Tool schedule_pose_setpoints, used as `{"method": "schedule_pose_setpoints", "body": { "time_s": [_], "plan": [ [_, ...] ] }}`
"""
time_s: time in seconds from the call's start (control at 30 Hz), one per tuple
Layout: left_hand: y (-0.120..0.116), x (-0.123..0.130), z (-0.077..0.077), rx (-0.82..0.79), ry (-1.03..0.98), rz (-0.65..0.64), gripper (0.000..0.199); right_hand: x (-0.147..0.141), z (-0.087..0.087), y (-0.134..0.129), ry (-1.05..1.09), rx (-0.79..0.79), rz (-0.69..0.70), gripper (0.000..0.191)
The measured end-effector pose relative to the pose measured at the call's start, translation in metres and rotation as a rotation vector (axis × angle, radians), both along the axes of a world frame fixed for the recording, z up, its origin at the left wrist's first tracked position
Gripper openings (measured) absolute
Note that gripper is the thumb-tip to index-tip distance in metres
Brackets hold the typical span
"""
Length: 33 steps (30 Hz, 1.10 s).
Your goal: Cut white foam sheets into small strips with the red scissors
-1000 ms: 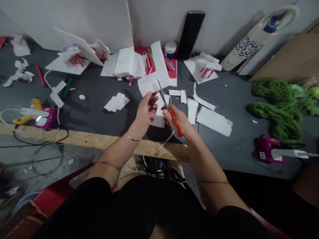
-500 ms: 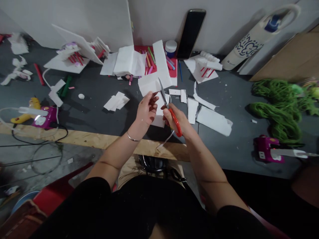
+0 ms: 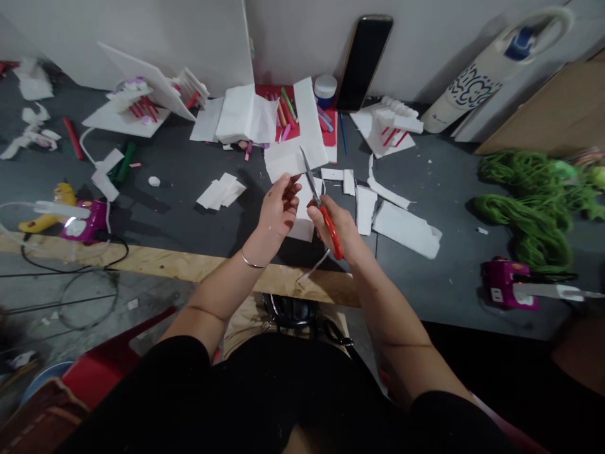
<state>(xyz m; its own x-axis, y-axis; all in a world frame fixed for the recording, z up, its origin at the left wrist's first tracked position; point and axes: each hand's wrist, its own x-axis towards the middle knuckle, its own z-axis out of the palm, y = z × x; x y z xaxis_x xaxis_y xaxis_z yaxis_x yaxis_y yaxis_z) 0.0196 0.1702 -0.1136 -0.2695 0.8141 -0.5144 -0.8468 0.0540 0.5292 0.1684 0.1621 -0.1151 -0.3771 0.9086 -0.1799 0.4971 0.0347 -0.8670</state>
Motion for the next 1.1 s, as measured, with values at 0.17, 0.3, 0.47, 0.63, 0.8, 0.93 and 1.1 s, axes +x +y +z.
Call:
{"method": "schedule_pose_setpoints", "body": {
  "time_s": [0.17, 0.3, 0.47, 0.63, 0.8, 0.93, 1.1],
  "plan": [
    [0.001, -0.002, -0.005, -0.009, -0.008, -0.004, 0.01, -0.002, -0.003, -0.002, 0.005, 0.014, 0.004, 0.063],
    [0.001, -0.004, -0.005, -0.021, -0.016, -0.028, 0.012, -0.004, -0.004, -0.002, -0.017, 0.043, 0.004, 0.06],
    [0.001, -0.005, -0.007, -0.011, -0.031, -0.034, 0.011, -0.005, -0.003, -0.002, -0.064, 0.029, 0.011, 0.056],
    [0.002, -0.005, -0.009, -0.038, -0.029, -0.056, 0.02, -0.004, -0.005, -0.003, -0.042, 0.037, -0.001, 0.062],
    [0.002, -0.005, -0.006, -0.005, -0.047, -0.047, 0.007, -0.006, -0.005, -0.005, 0.015, -0.017, -0.034, 0.065],
    [0.002, -0.004, -0.003, -0.021, -0.045, -0.035, 0.014, -0.008, -0.006, -0.006, 0.039, -0.031, -0.054, 0.065],
    [0.0, -0.003, 0.003, -0.03, -0.054, -0.025, 0.019, -0.008, -0.008, -0.006, 0.045, -0.005, -0.055, 0.066]
  ]
}}
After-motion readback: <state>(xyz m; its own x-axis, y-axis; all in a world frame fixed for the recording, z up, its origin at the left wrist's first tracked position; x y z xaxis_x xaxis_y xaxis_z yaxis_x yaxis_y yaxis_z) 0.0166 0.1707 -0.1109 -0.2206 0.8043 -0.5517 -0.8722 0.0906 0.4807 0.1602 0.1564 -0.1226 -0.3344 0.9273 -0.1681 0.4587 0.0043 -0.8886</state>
